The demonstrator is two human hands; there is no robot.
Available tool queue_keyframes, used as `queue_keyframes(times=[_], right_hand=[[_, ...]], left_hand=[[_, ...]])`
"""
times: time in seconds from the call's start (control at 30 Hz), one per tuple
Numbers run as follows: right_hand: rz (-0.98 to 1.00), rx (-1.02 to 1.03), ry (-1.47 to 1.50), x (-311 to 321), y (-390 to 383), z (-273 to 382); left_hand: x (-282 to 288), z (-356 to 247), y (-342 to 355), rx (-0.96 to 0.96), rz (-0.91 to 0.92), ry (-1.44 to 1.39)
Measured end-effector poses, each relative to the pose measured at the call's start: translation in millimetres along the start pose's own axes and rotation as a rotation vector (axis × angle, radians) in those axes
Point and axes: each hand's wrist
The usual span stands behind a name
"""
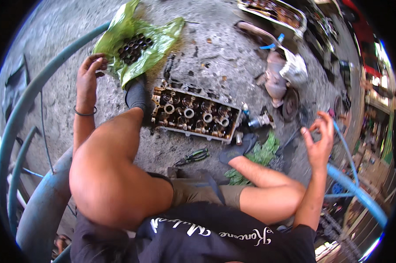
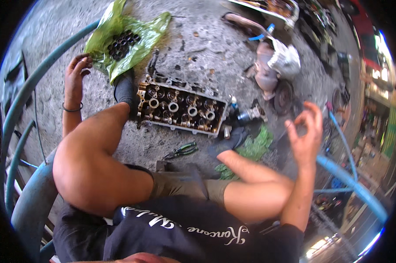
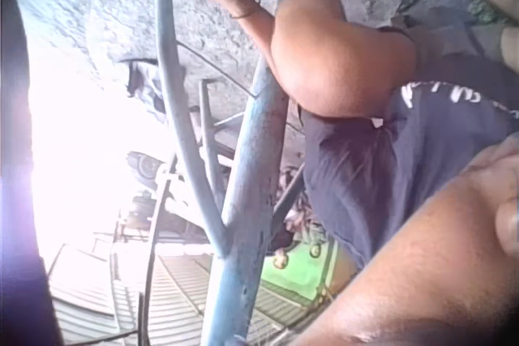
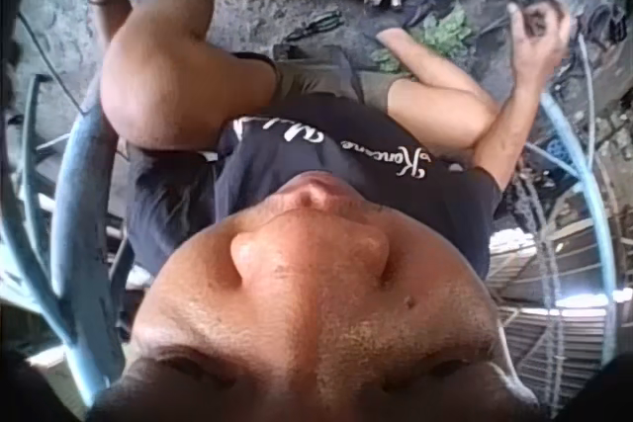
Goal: Organizing and cleaning small engine components such as lifters or shims from a cylinder head.
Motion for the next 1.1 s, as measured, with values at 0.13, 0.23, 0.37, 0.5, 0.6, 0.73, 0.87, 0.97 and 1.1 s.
queue_keyframes(times=[0.13, 0.23, 0.37, 0.5, 0.6, 0.73, 0.87, 0.97, 1.1], right_hand=[[-0.133, -0.088, 0.026, 30.6, -26.8, -13.2], [-0.173, 0.010, 0.237, 40.2, -38.9, 0.9], [-0.303, 0.067, 0.128, 38.3, -68.7, -15.9], [-0.244, 0.052, 0.219, 35.8, -78.0, -21.1], [-0.337, 0.093, 0.259, 43.8, -80.4, -18.2], [-0.208, 0.079, 0.139, 41.8, -86.7, -15.7], [-0.153, 0.118, 0.079, 42.8, -92.1, -25.7], [-0.019, 0.177, 0.040, 43.6, -95.6, -26.9], [0.114, 0.148, -0.053, 31.5, -94.6, -25.0]], left_hand=[[-20.3, -122.8, -11.4, -0.239, 0.080, 0.177], [-29.7, -216.5, -38.4, -0.449, 0.171, 0.306], [-70.1, -290.4, -80.0, -0.722, 0.354, 0.453], [-102.6, -334.1, -119.8, -0.992, 0.573, 0.616], [-137.4, -346.4, -135.0, -1.065, 0.539, 0.779], [-168.0, -263.1, -101.0, -0.928, 0.403, 0.865], [-160.7, -257.1, -111.3, -0.492, 0.801, 1.162], [-149.3, -243.0, -109.8, -0.703, 0.715, 1.089], [-166.9, -256.0, -133.9, -0.527, 0.686, 0.974]])
Point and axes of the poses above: each hand's wrist, its own y-axis towards the middle knuckle, its own x-axis out of the back of the hand, z = x × y, and after that the axes turned 6 degrees about -x, right-handed
